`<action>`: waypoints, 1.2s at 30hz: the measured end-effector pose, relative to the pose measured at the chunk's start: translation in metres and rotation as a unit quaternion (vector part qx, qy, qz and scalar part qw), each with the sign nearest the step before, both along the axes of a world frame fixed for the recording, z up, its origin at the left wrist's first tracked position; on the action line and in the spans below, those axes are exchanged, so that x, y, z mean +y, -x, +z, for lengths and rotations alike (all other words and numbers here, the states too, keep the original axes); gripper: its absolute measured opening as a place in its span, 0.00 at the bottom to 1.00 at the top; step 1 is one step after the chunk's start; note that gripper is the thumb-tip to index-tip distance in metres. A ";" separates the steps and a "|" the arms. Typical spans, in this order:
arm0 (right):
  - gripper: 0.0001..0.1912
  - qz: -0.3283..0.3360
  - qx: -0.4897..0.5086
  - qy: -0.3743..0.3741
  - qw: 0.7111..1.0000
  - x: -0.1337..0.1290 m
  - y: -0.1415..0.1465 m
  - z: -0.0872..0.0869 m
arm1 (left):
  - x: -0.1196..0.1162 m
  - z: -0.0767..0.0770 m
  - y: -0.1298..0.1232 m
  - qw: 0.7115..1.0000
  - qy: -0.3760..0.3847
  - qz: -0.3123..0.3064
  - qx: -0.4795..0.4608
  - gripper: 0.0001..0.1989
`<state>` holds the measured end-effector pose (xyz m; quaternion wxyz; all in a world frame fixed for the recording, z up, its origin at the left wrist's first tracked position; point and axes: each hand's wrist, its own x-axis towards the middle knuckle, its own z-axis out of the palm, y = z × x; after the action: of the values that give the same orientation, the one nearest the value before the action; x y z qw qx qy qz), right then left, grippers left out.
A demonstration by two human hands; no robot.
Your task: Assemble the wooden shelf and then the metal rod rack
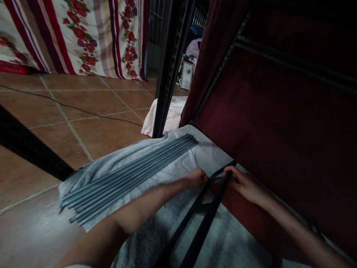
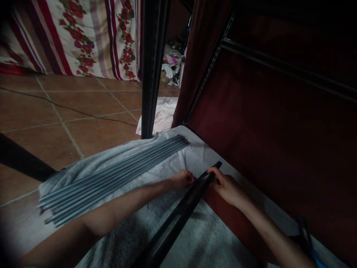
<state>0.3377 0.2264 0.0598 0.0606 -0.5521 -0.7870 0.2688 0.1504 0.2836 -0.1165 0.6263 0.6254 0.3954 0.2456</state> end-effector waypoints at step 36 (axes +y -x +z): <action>0.18 -0.019 0.044 -0.008 0.999 0.004 -0.017 -0.012 | -0.005 -0.005 -0.003 0.996 -0.081 -0.011 0.033 0.06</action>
<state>0.3543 0.2304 0.0481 0.1043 -0.5539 -0.7753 0.2850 0.1533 0.2786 -0.1219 0.5631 0.6862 0.3872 0.2492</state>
